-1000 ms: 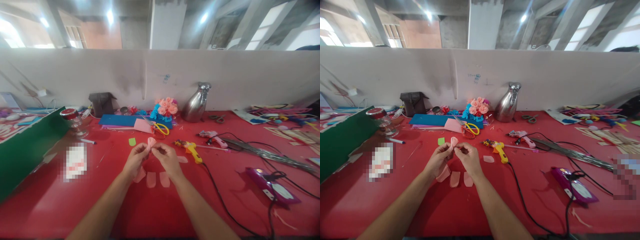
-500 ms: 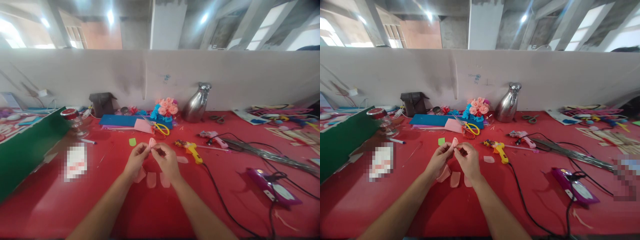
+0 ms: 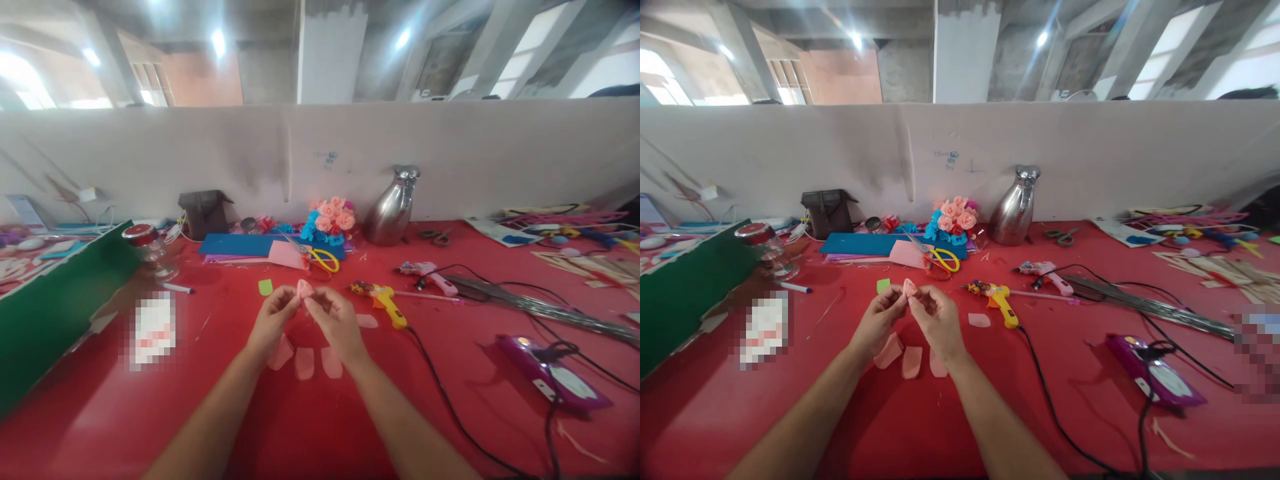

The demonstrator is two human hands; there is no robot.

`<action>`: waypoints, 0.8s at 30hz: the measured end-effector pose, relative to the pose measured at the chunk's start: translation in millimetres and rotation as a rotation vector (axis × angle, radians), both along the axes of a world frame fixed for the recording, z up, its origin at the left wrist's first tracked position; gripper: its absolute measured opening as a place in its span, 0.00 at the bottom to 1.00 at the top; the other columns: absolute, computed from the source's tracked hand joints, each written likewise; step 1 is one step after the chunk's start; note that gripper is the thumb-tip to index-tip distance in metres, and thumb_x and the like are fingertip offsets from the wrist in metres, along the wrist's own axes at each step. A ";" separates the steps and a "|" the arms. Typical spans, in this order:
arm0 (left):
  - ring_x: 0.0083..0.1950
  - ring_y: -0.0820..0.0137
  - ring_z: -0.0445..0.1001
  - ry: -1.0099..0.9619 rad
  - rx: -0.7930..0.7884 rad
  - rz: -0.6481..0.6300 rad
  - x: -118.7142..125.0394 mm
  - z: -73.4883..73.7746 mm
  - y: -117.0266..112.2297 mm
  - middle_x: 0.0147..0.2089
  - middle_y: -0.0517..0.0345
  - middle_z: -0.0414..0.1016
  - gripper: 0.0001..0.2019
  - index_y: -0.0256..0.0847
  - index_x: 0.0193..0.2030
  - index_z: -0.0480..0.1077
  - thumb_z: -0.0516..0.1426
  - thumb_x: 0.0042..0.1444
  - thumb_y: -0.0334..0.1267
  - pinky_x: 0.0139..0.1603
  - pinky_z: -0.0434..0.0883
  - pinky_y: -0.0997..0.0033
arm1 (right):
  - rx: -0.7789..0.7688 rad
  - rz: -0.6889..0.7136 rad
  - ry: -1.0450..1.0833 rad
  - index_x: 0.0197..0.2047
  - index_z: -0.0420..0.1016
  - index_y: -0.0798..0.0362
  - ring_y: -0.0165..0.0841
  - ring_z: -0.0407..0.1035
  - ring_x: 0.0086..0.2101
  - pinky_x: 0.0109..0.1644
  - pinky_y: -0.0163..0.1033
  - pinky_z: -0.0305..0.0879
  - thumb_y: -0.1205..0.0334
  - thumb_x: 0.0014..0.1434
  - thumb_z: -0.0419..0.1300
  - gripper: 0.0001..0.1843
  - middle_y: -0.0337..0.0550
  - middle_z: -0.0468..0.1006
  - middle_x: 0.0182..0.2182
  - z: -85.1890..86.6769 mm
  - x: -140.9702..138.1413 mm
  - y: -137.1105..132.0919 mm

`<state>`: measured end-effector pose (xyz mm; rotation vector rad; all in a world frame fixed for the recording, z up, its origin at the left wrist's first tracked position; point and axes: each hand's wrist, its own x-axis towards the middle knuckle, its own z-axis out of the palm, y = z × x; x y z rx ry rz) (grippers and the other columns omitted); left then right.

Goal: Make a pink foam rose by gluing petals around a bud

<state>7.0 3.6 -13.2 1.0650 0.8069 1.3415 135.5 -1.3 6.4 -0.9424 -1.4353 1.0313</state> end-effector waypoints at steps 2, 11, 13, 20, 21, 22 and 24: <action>0.27 0.79 0.57 -0.001 -0.016 0.008 -0.5 -1.2 0.9 0.29 0.62 0.65 0.11 0.38 0.34 0.70 0.59 0.50 0.43 0.29 0.55 0.77 | 0.013 -0.012 -0.010 0.36 0.70 0.52 0.30 0.67 0.29 0.33 0.35 0.63 0.57 0.55 0.57 0.08 0.40 0.74 0.30 -0.3 -0.2 -0.4; 0.31 0.76 0.65 -0.030 -0.059 0.107 1.0 -2.2 0.4 0.30 0.60 0.69 0.10 0.37 0.31 0.70 0.60 0.49 0.42 0.36 0.62 0.76 | 0.141 -0.179 -0.353 0.31 0.69 0.52 0.29 0.68 0.26 0.30 0.33 0.64 0.59 0.53 0.58 0.05 0.39 0.75 0.28 1.9 -6.0 -5.5; 0.32 0.75 0.66 -0.026 -0.061 0.117 2.2 -0.2 -0.8 0.30 0.60 0.70 0.10 0.37 0.31 0.71 0.60 0.48 0.42 0.37 0.63 0.75 | 0.170 -0.210 -0.419 0.31 0.70 0.52 0.30 0.69 0.27 0.31 0.34 0.64 0.59 0.53 0.57 0.06 0.40 0.76 0.28 0.9 -7.0 -5.8; 0.30 0.74 0.66 0.110 -0.013 0.140 2.6 -0.6 -2.2 0.29 0.60 0.70 0.07 0.38 0.32 0.70 0.58 0.50 0.40 0.35 0.63 0.74 | 0.212 -0.282 -0.512 0.29 0.72 0.51 0.30 0.70 0.26 0.31 0.33 0.63 0.57 0.53 0.56 0.08 0.39 0.77 0.27 1.7 -6.0 -7.1; 0.31 0.74 0.66 0.202 0.031 0.185 2.9 -1.0 -2.9 0.29 0.59 0.70 0.06 0.38 0.32 0.70 0.57 0.51 0.38 0.35 0.63 0.74 | 0.209 -0.305 -0.521 0.28 0.72 0.51 0.30 0.70 0.26 0.31 0.33 0.63 0.56 0.53 0.56 0.09 0.39 0.77 0.26 2.3 -5.9 -7.5; 0.31 0.73 0.66 0.311 0.083 0.246 3.4 -1.3 -3.9 0.29 0.58 0.70 0.05 0.38 0.32 0.71 0.56 0.51 0.37 0.35 0.63 0.73 | 0.201 -0.327 -0.533 0.28 0.72 0.51 0.30 0.70 0.26 0.31 0.32 0.62 0.55 0.53 0.56 0.10 0.39 0.77 0.25 2.9 -6.0 -7.7; 0.32 0.72 0.66 0.518 0.196 0.376 4.7 -1.8 -6.3 0.30 0.57 0.70 0.05 0.39 0.32 0.71 0.54 0.52 0.34 0.34 0.62 0.73 | 0.174 -0.366 -0.580 0.28 0.73 0.50 0.31 0.71 0.27 0.29 0.32 0.61 0.53 0.53 0.56 0.11 0.38 0.78 0.24 3.5 -6.2 -7.6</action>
